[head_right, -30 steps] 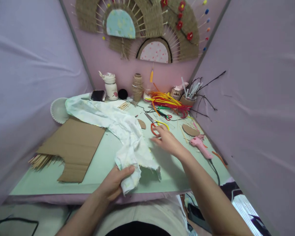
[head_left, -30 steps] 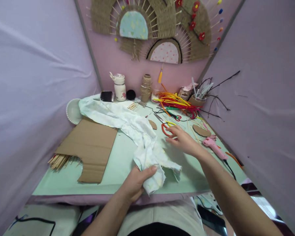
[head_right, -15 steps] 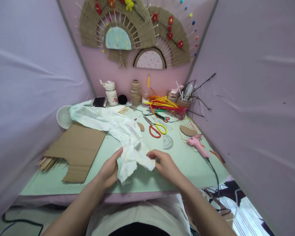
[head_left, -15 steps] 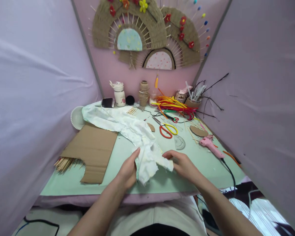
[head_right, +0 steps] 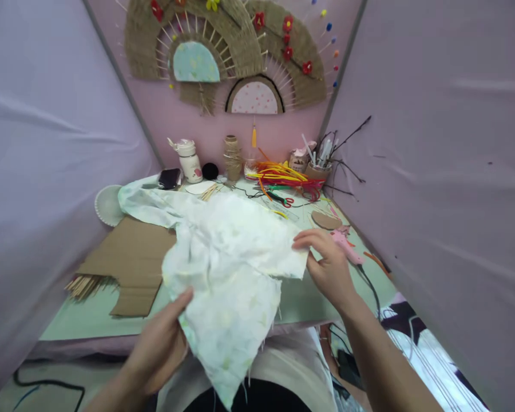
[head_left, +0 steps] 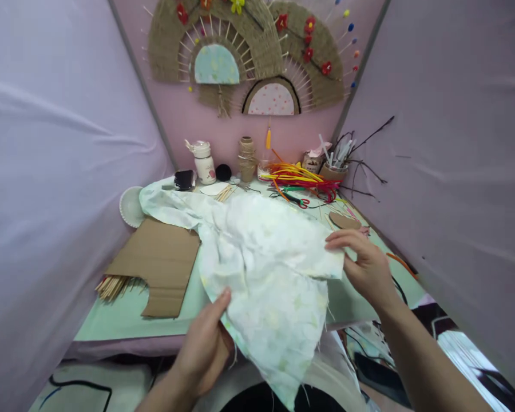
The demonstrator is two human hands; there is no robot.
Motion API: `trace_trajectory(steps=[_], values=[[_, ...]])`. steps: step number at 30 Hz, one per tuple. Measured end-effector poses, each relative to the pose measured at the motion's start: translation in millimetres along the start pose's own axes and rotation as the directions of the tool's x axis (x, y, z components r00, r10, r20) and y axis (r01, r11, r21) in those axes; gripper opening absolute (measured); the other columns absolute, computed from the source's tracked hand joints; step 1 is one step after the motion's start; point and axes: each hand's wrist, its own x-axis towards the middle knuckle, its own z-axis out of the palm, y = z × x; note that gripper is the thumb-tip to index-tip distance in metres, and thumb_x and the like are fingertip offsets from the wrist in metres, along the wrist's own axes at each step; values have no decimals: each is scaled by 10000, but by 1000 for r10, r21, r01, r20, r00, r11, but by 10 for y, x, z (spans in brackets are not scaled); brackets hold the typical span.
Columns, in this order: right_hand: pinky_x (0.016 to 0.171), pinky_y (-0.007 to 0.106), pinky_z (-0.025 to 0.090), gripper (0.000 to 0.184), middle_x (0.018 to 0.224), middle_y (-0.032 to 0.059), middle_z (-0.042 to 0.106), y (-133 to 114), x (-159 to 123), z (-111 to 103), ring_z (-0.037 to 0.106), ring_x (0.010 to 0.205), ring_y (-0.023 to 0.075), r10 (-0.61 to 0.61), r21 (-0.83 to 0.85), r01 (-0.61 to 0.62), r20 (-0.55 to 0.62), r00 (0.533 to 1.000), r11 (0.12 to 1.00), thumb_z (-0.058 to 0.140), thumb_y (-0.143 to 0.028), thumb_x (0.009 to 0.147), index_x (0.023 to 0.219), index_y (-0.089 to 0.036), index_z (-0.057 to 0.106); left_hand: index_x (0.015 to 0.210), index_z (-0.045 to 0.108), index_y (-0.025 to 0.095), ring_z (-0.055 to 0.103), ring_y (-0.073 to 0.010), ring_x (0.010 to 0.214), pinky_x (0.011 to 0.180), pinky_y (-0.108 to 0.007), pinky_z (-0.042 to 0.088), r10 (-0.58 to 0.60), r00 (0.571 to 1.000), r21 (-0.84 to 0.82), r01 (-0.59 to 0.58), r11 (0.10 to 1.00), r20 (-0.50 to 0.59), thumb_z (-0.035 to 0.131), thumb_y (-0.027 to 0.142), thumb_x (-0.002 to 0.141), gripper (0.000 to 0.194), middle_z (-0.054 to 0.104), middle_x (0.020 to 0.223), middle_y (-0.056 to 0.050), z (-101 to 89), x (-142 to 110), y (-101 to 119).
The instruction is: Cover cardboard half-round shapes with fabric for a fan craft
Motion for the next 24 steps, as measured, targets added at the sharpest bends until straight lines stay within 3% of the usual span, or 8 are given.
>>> trace_trajectory(steps=[4,8,11,15,17,21,22,24], values=[[819,411,486,252,875,48,702,367,-421,116,642,876,238,107,-60,-93,286,952,994,448,-90,735,744,-245,646,1209,638,149,652,-317,1112,894,-402,550,-248,967,36,246,969,61,618,416,874,428,718,1126,-152,-271,58,-439],[833,437,457,260,877,53,710,520,-597,92,630,880,249,166,-159,-119,322,932,980,430,-83,731,745,-240,637,1167,659,150,698,-302,987,815,-403,560,-374,920,130,360,924,115,587,499,873,462,707,1136,-171,-321,46,-537],[846,431,456,255,904,55,710,520,-627,10,625,911,249,158,-161,-109,328,932,981,441,-83,735,754,-243,639,1086,689,115,714,-263,887,752,-353,550,-443,884,371,366,853,146,571,529,873,481,721,1063,-195,-353,10,-486],[859,425,464,250,942,56,702,499,-653,-81,618,938,247,160,-147,-119,305,939,982,449,-86,749,783,-241,643,1035,713,154,705,-208,864,777,-296,514,-499,836,770,159,618,227,635,430,857,338,739,1029,-139,-390,-103,-269],[857,421,471,255,949,58,698,496,-666,-105,616,944,245,173,-141,-136,292,941,981,446,-87,758,798,-240,646,1078,712,199,687,-206,927,841,-301,505,-470,842,862,11,507,266,655,369,849,290,733,1063,-99,-374,-171,-129],[857,417,481,254,964,59,697,499,-673,-128,614,967,247,190,-137,-156,287,939,978,450,-95,776,816,-240,654,1186,663,287,639,-227,1074,965,-335,492,-267,886,913,-314,260,380,686,317,832,356,689,1186,-57,-289,-205,-1],[858,418,482,255,965,59,697,503,-674,-133,614,969,248,187,-138,-153,290,939,979,450,-96,777,815,-241,656,1222,636,300,612,-240,1142,1011,-361,475,-216,868,893,-421,157,447,694,280,824,403,661,1251,-58,-273,-180,-27],[856,423,484,257,964,59,698,515,-681,-147,614,969,250,180,-140,-144,297,938,980,450,-96,782,816,-242,659,1281,578,303,492,-280,1312,1096,-444,415,-167,787,786,-612,-87,594,707,163,785,532,556,1406,-70,-266,-93,-145]])
